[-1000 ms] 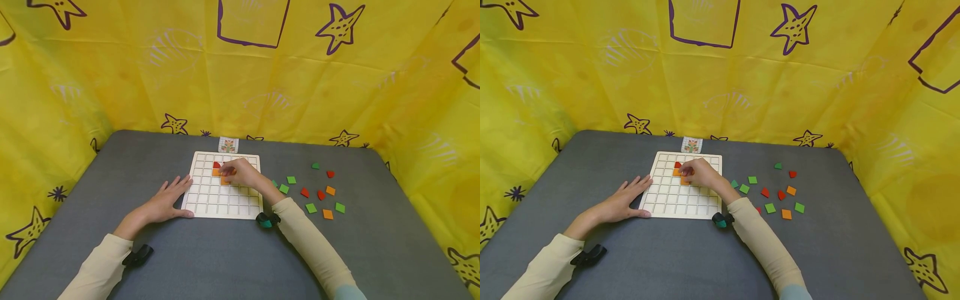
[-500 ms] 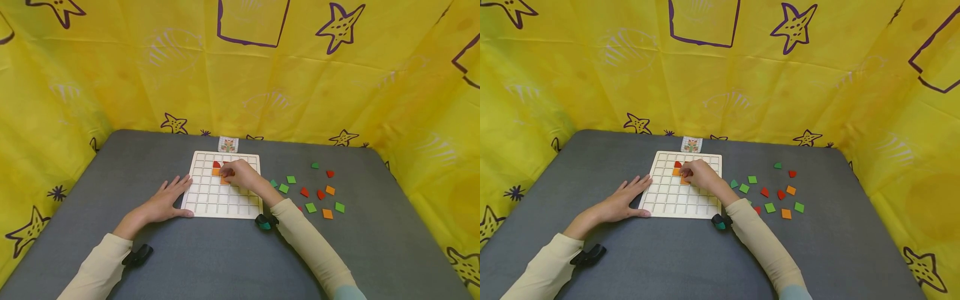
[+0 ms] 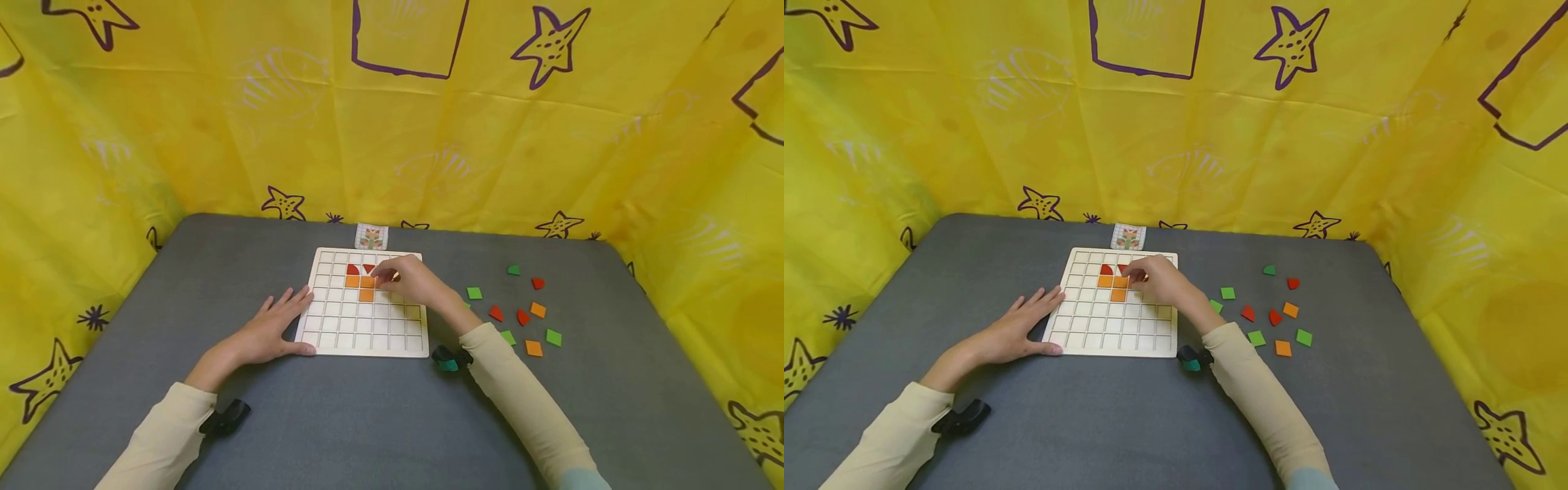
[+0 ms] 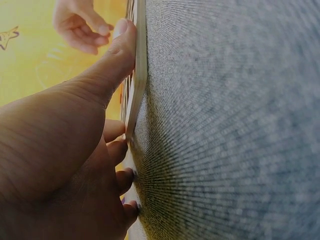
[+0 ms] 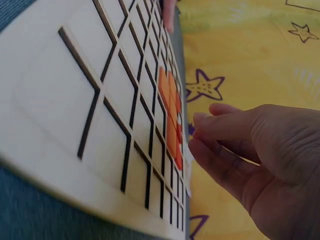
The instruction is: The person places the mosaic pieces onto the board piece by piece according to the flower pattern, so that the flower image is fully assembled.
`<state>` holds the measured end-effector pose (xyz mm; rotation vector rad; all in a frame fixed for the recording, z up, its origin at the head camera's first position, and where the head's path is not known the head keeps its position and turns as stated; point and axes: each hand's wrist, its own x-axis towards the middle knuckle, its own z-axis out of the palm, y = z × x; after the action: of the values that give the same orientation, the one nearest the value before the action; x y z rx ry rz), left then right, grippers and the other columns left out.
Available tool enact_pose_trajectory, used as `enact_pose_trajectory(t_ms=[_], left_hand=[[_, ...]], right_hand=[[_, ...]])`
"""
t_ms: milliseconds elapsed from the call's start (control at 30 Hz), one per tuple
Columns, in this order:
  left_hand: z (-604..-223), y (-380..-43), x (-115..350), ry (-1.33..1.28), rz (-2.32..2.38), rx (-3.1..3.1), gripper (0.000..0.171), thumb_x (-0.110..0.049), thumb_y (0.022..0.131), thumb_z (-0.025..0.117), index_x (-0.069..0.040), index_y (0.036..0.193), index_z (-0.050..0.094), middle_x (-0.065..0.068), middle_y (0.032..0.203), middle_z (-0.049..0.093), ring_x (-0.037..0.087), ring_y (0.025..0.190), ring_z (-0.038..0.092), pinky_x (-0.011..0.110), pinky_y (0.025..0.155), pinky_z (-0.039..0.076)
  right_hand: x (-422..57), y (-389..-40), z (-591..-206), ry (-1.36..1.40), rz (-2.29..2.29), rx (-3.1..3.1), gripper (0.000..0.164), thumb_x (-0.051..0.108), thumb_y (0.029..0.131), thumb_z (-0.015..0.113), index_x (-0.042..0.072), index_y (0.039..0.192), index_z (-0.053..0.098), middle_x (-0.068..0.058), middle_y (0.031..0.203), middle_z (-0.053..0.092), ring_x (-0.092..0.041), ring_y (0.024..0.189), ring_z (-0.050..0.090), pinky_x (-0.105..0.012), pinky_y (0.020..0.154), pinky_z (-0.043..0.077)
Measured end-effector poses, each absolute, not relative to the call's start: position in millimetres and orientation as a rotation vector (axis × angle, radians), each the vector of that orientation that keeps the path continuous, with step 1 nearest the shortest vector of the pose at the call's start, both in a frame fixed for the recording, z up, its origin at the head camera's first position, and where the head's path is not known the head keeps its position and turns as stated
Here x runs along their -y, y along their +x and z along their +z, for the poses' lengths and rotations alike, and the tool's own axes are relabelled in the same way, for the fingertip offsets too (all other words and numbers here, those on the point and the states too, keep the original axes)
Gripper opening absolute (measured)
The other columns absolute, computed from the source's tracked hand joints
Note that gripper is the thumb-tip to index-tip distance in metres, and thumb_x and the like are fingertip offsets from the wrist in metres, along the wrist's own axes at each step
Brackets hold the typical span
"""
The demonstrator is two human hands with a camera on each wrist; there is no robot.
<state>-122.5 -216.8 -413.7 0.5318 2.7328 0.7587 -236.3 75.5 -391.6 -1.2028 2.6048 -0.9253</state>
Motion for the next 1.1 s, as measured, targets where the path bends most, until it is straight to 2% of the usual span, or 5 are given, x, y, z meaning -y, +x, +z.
enact_pose_trajectory(t_ms=[200,533,733,967,1100], left_hand=[[-413,-124,216,0.524,0.745,-2.727,0.105,-0.053,0.08,0.075,-0.003,0.155,0.022,0.019,0.162,0.014,0.047,0.147,0.005,0.065,0.113,-0.001],[-410,-123,215,0.536,0.738,-2.74,0.105,-0.052,0.079,0.076,-0.001,0.154,0.023,0.021,0.161,0.016,0.048,0.146,0.006,0.066,0.113,0.0],[-414,-122,216,0.533,0.758,-2.737,0.105,-0.052,0.08,0.076,-0.002,0.155,0.022,0.02,0.161,0.015,0.047,0.146,0.004,0.066,0.113,-0.001],[-413,-122,216,0.519,0.756,-2.727,0.106,-0.054,0.079,0.075,-0.003,0.155,0.022,0.02,0.162,0.015,0.047,0.146,0.004,0.066,0.113,-0.001],[-414,-122,218,0.515,0.748,-2.732,0.106,-0.054,0.079,0.075,-0.003,0.155,0.022,0.019,0.162,0.014,0.046,0.147,0.004,0.065,0.113,-0.001]], right_hand=[[-98,-238,-388,-1.122,-0.906,-2.648,0.022,0.001,0.088,0.071,0.002,0.11,0.072,-0.006,0.094,0.071,-0.016,0.087,0.064,-0.029,0.08,0.054],[-129,-234,-391,-1.057,-0.929,-2.645,0.022,0.001,0.087,0.072,0.0,0.109,0.072,-0.005,0.089,0.07,-0.015,0.083,0.065,-0.03,0.078,0.055],[-143,-229,-391,-0.995,-0.959,-2.656,0.031,0.002,0.086,0.074,-0.001,0.117,0.068,-0.004,0.089,0.069,-0.017,0.084,0.065,-0.032,0.079,0.056],[-163,-224,-394,-1.004,-0.882,-2.655,0.022,-0.005,0.085,0.071,0.001,0.106,0.072,-0.008,0.099,0.073,-0.021,0.092,0.067,-0.035,0.083,0.056],[-176,-223,-391,-0.99,-0.845,-2.612,0.028,-0.009,0.083,0.071,0.001,0.11,0.072,-0.01,0.105,0.072,-0.025,0.098,0.068,-0.036,0.085,0.056]])
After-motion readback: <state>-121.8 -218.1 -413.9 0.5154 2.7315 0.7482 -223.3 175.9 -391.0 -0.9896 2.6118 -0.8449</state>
